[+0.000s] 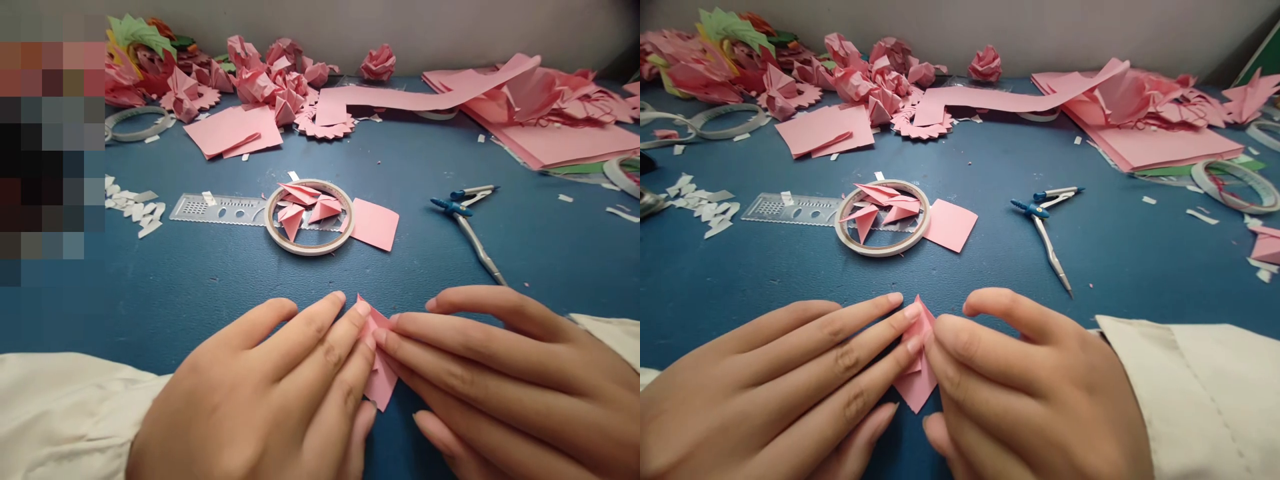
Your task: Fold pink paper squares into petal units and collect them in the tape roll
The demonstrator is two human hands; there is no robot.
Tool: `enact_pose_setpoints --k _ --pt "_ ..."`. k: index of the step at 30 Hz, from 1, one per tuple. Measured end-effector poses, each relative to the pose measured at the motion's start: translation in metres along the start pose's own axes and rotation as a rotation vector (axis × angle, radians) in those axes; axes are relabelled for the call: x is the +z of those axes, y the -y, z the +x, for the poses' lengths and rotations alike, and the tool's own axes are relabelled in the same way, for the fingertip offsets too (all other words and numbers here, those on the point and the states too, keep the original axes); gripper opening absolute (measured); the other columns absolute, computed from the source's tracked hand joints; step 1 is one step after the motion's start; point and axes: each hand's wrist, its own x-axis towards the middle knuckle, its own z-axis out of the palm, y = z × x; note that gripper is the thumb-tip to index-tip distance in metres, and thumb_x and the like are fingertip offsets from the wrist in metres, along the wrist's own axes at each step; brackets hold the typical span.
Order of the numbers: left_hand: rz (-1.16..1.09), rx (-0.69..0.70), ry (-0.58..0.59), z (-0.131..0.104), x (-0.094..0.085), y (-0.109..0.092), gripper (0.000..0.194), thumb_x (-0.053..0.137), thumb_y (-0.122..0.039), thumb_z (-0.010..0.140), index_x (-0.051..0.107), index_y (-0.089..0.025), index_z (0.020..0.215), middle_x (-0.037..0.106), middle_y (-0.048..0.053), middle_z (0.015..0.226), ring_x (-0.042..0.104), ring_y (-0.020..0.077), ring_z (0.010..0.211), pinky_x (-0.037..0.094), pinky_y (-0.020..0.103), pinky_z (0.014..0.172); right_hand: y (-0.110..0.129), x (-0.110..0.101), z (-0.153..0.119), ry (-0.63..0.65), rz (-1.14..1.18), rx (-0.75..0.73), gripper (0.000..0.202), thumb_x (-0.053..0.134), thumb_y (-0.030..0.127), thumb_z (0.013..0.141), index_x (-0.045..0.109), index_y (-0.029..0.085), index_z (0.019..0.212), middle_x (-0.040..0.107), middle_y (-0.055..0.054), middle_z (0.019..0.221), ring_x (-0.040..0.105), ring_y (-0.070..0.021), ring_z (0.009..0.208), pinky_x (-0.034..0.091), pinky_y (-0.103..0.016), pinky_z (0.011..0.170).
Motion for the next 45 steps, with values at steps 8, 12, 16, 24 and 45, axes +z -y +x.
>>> enact_pose_setpoints --k 8,12,16,24,45 --pt "-0.030 -0.011 0.008 0.010 0.002 -0.001 0.046 0.080 -0.055 0.102 0.089 -0.029 0.139 0.090 0.013 0.138 0.080 0.0431 0.141 0.072 0.056 0.113 0.000 0.010 -0.003 0.009 0.004 0.008 0.042 0.074 0.071 0.108 0.084 0.031 0.103 0.089 -0.011 0.109 0.084 -0.0343 0.114 0.075 -0.053 0.100" --pt "-0.042 -0.017 0.001 0.009 0.003 -0.001 0.045 0.080 -0.053 0.101 0.090 -0.030 0.138 0.091 0.012 0.136 0.080 0.0436 0.141 0.072 0.057 0.113 0.000 0.010 -0.006 0.013 0.005 0.009 0.041 0.074 0.071 0.108 0.084 0.031 0.103 0.089 -0.011 0.109 0.084 -0.0345 0.114 0.075 -0.054 0.100" --pt "-0.040 -0.028 -0.041 0.005 0.003 0.002 0.036 0.076 -0.042 0.105 0.091 -0.032 0.136 0.093 0.008 0.130 0.084 0.0402 0.135 0.072 0.054 0.108 0.002 0.009 -0.005 0.012 0.006 0.007 0.037 0.077 0.067 0.108 0.084 0.031 0.103 0.089 -0.011 0.110 0.084 -0.0347 0.116 0.075 -0.054 0.101" --pt "-0.085 0.000 -0.225 0.005 0.004 0.010 0.039 0.048 -0.016 0.126 0.085 -0.018 0.114 0.094 -0.002 0.126 0.087 0.0173 0.120 0.062 0.041 0.104 0.007 0.011 0.020 -0.246 0.110 0.072 0.046 0.052 0.011 0.120 0.078 0.026 0.086 0.090 0.001 0.108 0.082 -0.0120 0.112 0.053 -0.028 0.132" --pt "0.060 0.117 0.019 0.012 -0.018 0.018 0.047 0.043 -0.019 0.128 0.090 -0.023 0.126 0.091 -0.003 0.137 0.083 0.0214 0.133 0.060 0.040 0.113 0.002 0.013 -0.004 0.013 0.020 0.034 0.038 0.072 0.068 0.110 0.083 0.032 0.110 0.087 -0.009 0.112 0.083 -0.0331 0.117 0.073 -0.051 0.102"
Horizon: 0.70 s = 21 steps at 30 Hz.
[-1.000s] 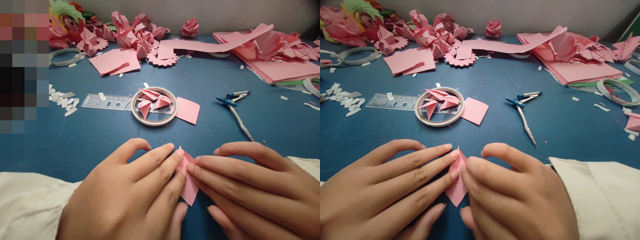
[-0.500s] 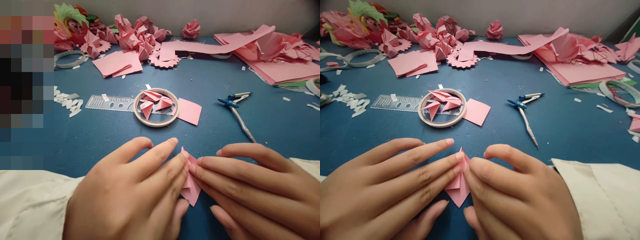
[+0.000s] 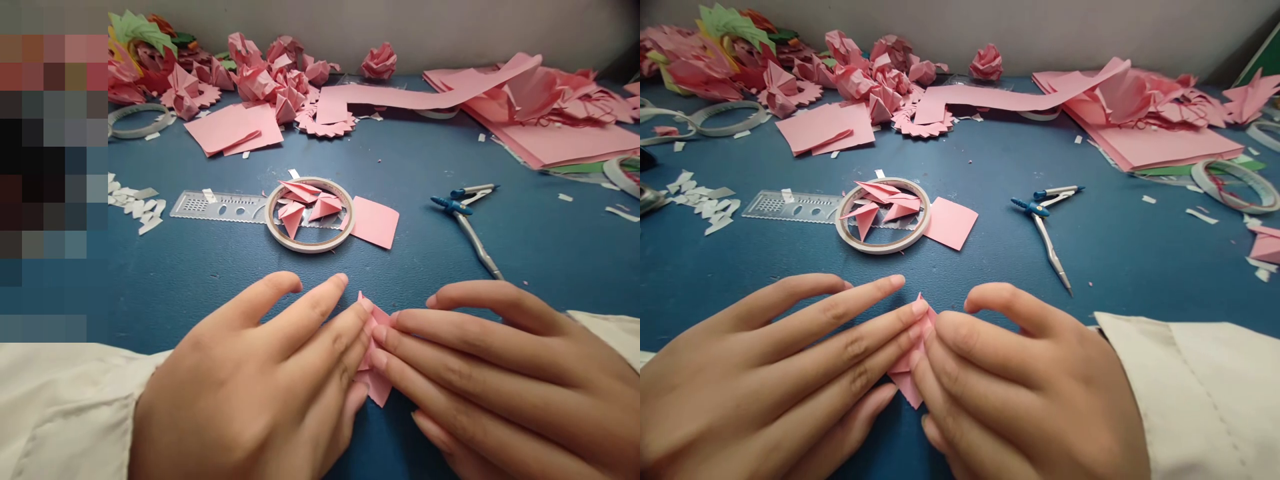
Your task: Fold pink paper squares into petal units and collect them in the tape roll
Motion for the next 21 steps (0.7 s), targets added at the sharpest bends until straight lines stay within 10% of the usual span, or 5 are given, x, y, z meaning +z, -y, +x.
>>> enact_pose_setpoints --k 9,21 --pt "-0.083 -0.130 0.071 -0.004 0.011 -0.014 0.045 0.072 -0.058 0.113 0.085 -0.029 0.145 0.087 0.011 0.146 0.072 0.0388 0.151 0.066 0.055 0.123 0.001 -0.001 0.002 0.002 0.024 0.016 0.036 0.071 0.067 0.110 0.082 0.033 0.112 0.086 -0.008 0.112 0.082 -0.0327 0.117 0.072 -0.051 0.103" --pt "-0.096 -0.124 -0.049 -0.004 0.019 -0.011 0.058 0.029 -0.018 0.132 0.086 -0.019 0.123 0.089 -0.002 0.144 0.078 0.0249 0.135 0.053 0.047 0.110 0.004 -0.008 -0.001 0.006 0.054 0.056 0.031 0.069 0.062 0.113 0.082 0.035 0.118 0.086 -0.006 0.112 0.082 -0.0315 0.115 0.070 -0.050 0.101"
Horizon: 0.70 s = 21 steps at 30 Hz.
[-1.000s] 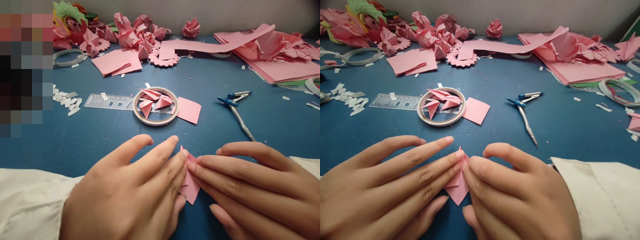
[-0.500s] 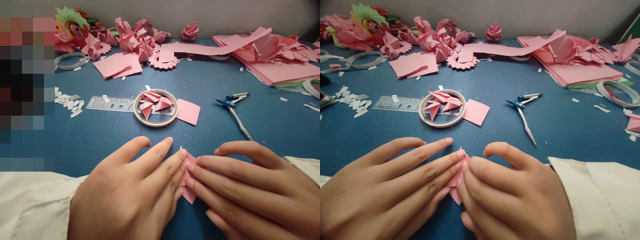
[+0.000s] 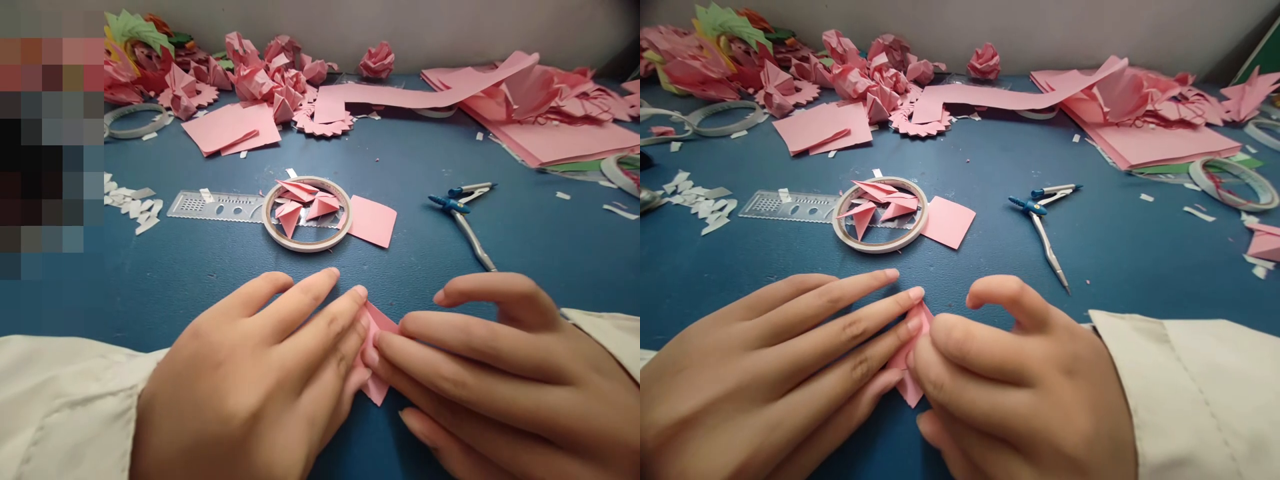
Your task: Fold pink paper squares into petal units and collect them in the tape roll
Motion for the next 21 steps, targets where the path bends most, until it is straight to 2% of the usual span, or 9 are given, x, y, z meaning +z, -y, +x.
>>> enact_pose_setpoints --k 2,5,8,9,10,12,15,18,21 --pt "0.020 0.004 0.010 0.001 0.000 0.001 0.055 0.030 -0.018 0.131 0.085 -0.018 0.125 0.088 0.001 0.145 0.076 0.0256 0.138 0.052 0.047 0.109 -0.001 -0.003 0.003 0.004 0.011 0.000 0.025 0.070 0.057 0.114 0.082 0.036 0.120 0.086 -0.005 0.112 0.083 -0.0304 0.112 0.069 -0.049 0.101" --pt "0.043 0.013 -0.046 0.003 -0.004 0.003 0.054 0.031 -0.021 0.131 0.085 -0.019 0.123 0.090 0.002 0.140 0.077 0.0280 0.130 0.053 0.048 0.103 -0.004 -0.008 0.014 0.003 0.057 -0.017 0.014 0.071 0.039 0.116 0.082 0.035 0.123 0.088 0.000 0.110 0.085 -0.0248 0.104 0.068 -0.044 0.103" --pt "0.065 0.029 -0.018 0.005 -0.012 0.008 0.055 0.033 -0.019 0.130 0.087 -0.018 0.121 0.091 0.002 0.134 0.080 0.0281 0.117 0.056 0.048 0.095 -0.007 -0.012 0.030 -0.030 0.149 -0.048 0.025 0.060 0.016 0.120 0.081 0.027 0.119 0.090 0.007 0.107 0.084 -0.0125 0.090 0.062 -0.032 0.113" --pt "0.072 0.074 0.069 0.006 -0.015 0.009 0.050 0.038 -0.019 0.129 0.087 -0.018 0.124 0.091 0.003 0.136 0.081 0.0282 0.118 0.059 0.047 0.093 -0.008 -0.013 0.034 -0.056 0.165 -0.050 0.029 0.056 0.010 0.120 0.081 0.025 0.116 0.089 0.008 0.105 0.083 -0.0095 0.086 0.060 -0.028 0.114" --pt "0.073 0.084 0.082 0.007 -0.017 0.009 0.045 0.043 -0.020 0.128 0.088 -0.018 0.125 0.091 0.004 0.136 0.082 0.0288 0.118 0.061 0.046 0.090 -0.008 -0.013 0.036 -0.067 0.172 -0.052 0.031 0.055 0.007 0.119 0.080 0.023 0.113 0.089 0.009 0.104 0.083 -0.0079 0.084 0.059 -0.026 0.115" --pt "0.066 0.069 0.095 0.008 -0.017 0.008 0.032 0.058 -0.028 0.124 0.088 -0.020 0.130 0.090 0.008 0.135 0.082 0.0306 0.118 0.066 0.044 0.091 -0.006 -0.012 0.036 -0.070 0.148 -0.045 0.028 0.058 0.012 0.120 0.081 0.026 0.112 0.089 0.007 0.102 0.083 -0.0107 0.087 0.061 -0.029 0.112" --pt "0.048 -0.003 0.073 0.009 -0.011 0.004 0.032 0.075 -0.044 0.114 0.087 -0.025 0.137 0.088 0.012 0.133 0.080 0.0346 0.121 0.069 0.049 0.099 -0.002 -0.008 0.025 -0.032 0.077 -0.009 0.016 0.067 0.039 0.118 0.081 0.034 0.116 0.087 0.000 0.103 0.084 -0.0232 0.099 0.067 -0.043 0.104" --pt "0.042 -0.024 0.077 0.009 -0.003 0.001 0.039 0.077 -0.051 0.110 0.086 -0.025 0.137 0.086 0.014 0.134 0.077 0.0377 0.126 0.070 0.053 0.105 0.002 -0.001 0.013 -0.021 0.035 0.017 0.026 0.068 0.058 0.115 0.081 0.036 0.118 0.084 -0.005 0.105 0.082 -0.0299 0.108 0.069 -0.049 0.098" --pt "0.045 -0.024 0.080 0.007 -0.001 0.001 0.038 0.077 -0.050 0.110 0.086 -0.025 0.136 0.085 0.014 0.134 0.076 0.0378 0.126 0.068 0.053 0.106 0.005 0.003 0.008 -0.027 0.024 0.018 0.031 0.068 0.063 0.114 0.081 0.035 0.117 0.083 -0.005 0.105 0.082 -0.0309 0.110 0.069 -0.049 0.097"
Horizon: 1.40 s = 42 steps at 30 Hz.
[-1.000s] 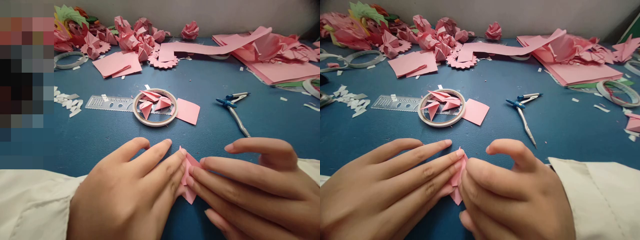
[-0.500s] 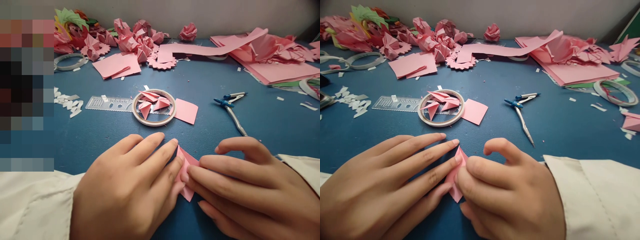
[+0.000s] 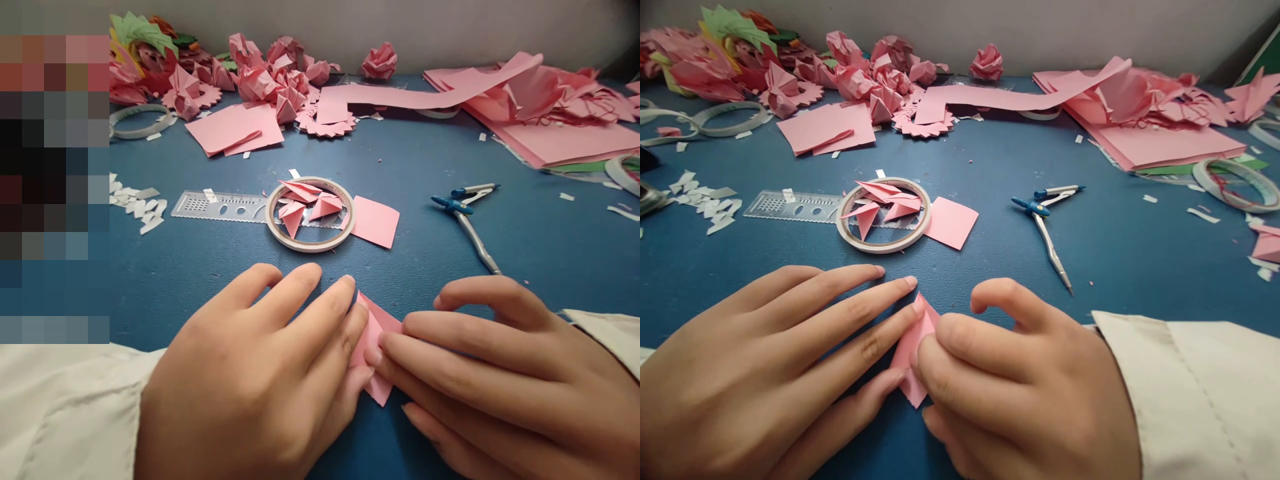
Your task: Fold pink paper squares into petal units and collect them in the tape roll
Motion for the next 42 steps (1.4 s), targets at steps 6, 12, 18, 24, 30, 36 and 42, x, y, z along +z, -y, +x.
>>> enact_pose_setpoints --k 6,12,18,24,30,36,42 --pt "0.037 0.031 -0.080 -0.005 -0.003 0.005 0.043 0.042 -0.025 0.128 0.084 -0.018 0.130 0.087 0.007 0.128 0.075 0.0305 0.117 0.057 0.050 0.096 0.002 0.007 0.011 -0.139 0.074 0.041 0.016 0.064 0.029 0.118 0.078 0.032 0.111 0.085 0.002 0.095 0.083 -0.0210 0.088 0.068 -0.042 0.102" --pt "0.016 0.010 -0.093 -0.003 -0.002 0.004 0.050 0.033 -0.022 0.131 0.082 -0.017 0.123 0.088 0.006 0.134 0.072 0.0309 0.123 0.051 0.050 0.097 -0.010 -0.008 0.026 -0.040 0.139 -0.072 0.031 0.057 0.011 0.119 0.077 0.028 0.102 0.088 0.006 0.098 0.083 -0.0137 0.083 0.065 -0.031 0.107" --pt "-0.020 -0.016 -0.094 -0.005 -0.004 0.005 0.045 0.036 -0.024 0.131 0.080 -0.016 0.127 0.087 0.006 0.138 0.072 0.0302 0.128 0.052 0.049 0.103 -0.007 -0.017 0.009 -0.006 -0.011 0.013 0.021 0.071 0.052 0.113 0.080 0.033 0.110 0.084 -0.006 0.104 0.082 -0.0308 0.107 0.070 -0.050 0.097" --pt "-0.032 -0.022 -0.094 -0.005 -0.004 0.005 0.046 0.036 -0.023 0.131 0.080 -0.015 0.124 0.086 0.006 0.136 0.071 0.0290 0.126 0.052 0.048 0.101 -0.005 -0.009 0.006 0.003 0.010 -0.035 0.015 0.073 0.045 0.112 0.080 0.032 0.110 0.084 -0.005 0.106 0.083 -0.0300 0.109 0.069 -0.049 0.098" --pt "-0.102 -0.094 -0.094 -0.003 -0.004 0.002 0.042 0.040 -0.025 0.130 0.081 -0.019 0.124 0.086 0.003 0.133 0.072 0.0255 0.125 0.052 0.046 0.106 -0.014 -0.016 0.023 -0.001 0.162 -0.107 0.024 0.065 0.015 0.117 0.080 0.029 0.105 0.090 0.005 0.106 0.085 -0.0154 0.090 0.064 -0.034 0.113" --pt "-0.084 -0.075 -0.087 -0.006 -0.006 0.002 0.046 0.035 -0.023 0.131 0.080 -0.019 0.123 0.086 0.003 0.131 0.072 0.0250 0.122 0.051 0.045 0.100 -0.005 -0.003 0.022 -0.133 0.194 -0.031 0.037 0.052 0.012 0.122 0.075 0.026 0.097 0.089 0.007 0.100 0.083 -0.0121 0.085 0.063 -0.032 0.111" --pt "-0.003 0.011 -0.070 -0.006 -0.007 0.006 0.049 0.032 -0.022 0.130 0.080 -0.017 0.125 0.085 0.006 0.136 0.070 0.0296 0.122 0.049 0.049 0.096 0.001 0.006 0.016 -0.189 0.233 0.053 0.030 0.053 0.013 0.121 0.071 0.026 0.100 0.088 0.007 0.095 0.082 -0.0127 0.080 0.063 -0.031 0.112"
